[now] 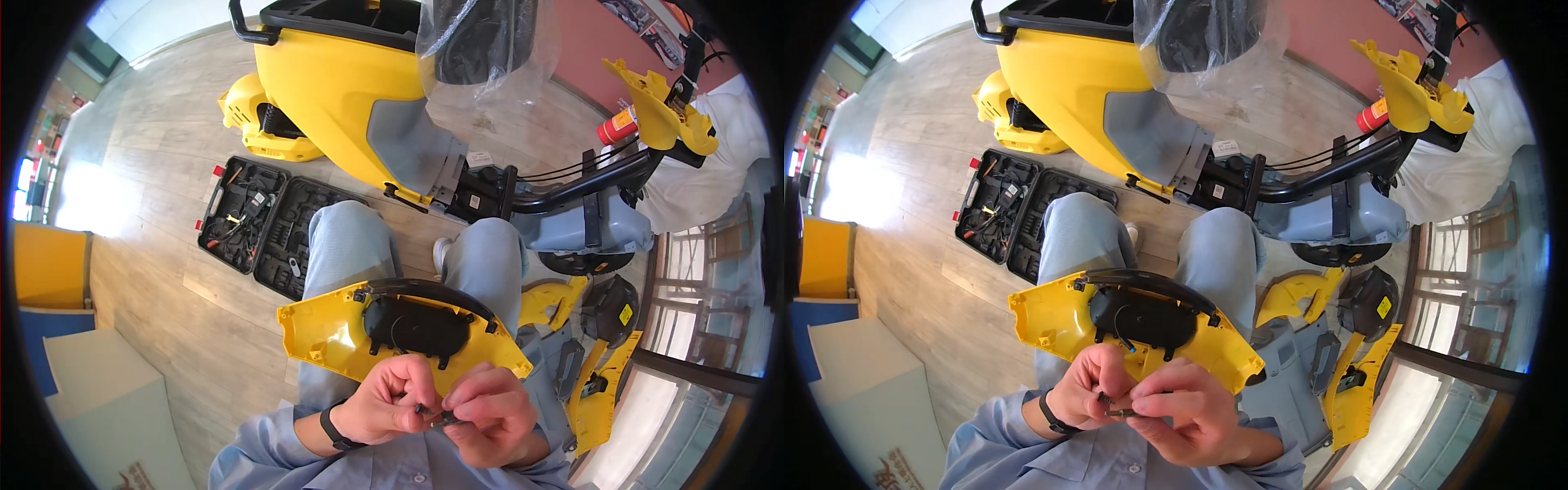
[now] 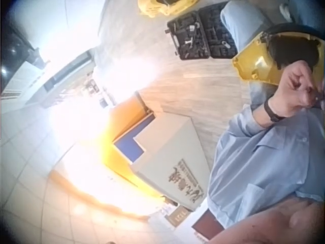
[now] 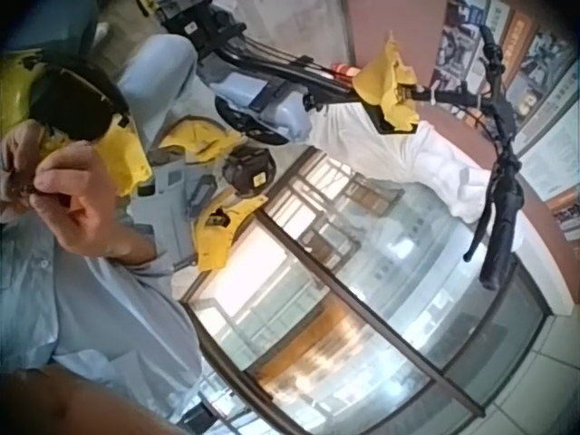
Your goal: Repairing and assembling the front cowl and dashboard assembly of a yellow electric scooter.
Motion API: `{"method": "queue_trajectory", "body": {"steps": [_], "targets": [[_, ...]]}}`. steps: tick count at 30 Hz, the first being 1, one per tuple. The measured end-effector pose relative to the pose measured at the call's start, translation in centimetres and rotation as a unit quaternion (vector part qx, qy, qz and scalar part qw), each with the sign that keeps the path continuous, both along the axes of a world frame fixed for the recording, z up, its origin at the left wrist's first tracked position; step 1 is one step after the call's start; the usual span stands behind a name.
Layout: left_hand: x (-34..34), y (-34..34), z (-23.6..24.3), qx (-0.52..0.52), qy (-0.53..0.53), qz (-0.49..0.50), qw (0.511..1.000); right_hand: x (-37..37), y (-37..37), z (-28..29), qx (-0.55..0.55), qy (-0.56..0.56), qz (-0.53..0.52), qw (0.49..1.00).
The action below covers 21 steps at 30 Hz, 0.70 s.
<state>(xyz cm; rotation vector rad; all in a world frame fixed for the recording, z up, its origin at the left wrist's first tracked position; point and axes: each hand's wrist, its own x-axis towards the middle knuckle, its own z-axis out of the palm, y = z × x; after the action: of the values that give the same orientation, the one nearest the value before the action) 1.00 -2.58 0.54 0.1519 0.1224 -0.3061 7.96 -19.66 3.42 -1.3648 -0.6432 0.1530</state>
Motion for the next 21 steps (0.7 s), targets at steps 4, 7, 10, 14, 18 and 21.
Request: {"method": "queue_trajectory", "body": {"steps": [4, 7, 10, 14, 18, 21], "targets": [[-0.5, -0.1, -0.2, 0.026, 0.012, 0.003, 1.0, -0.2, 0.4, 0.0, 0.02, 0.009, -0.008, 1.0], [-0.8, -0.8, 0.1, 0.013, 0.001, 0.026, 1.0, -0.3, 0.3, 0.0, 0.037, 0.034, 0.009, 0.999], [-0.5, -0.9, -0.4, 0.018, -0.022, 0.025, 0.999, -0.3, 0.5, 0.0, 0.058, 0.077, 0.02, 0.995], [-1.0, -1.0, -0.4, 0.059, -0.027, 0.03, 0.997, -0.5, 0.3, 0.3, 0.073, 0.066, 0.03, 0.995], [-0.9, -0.7, 0.8, 0.139, -0.097, 0.042, 0.985, -0.1, 0.0, 1.1, 0.098, 0.073, 0.06, 0.991], [-0.3, -0.2, 2.6, 0.116, -0.128, 0.003, 0.985, 0.8, -0.3, 1.7, 0.115, 0.037, 0.094, 0.988]]}}
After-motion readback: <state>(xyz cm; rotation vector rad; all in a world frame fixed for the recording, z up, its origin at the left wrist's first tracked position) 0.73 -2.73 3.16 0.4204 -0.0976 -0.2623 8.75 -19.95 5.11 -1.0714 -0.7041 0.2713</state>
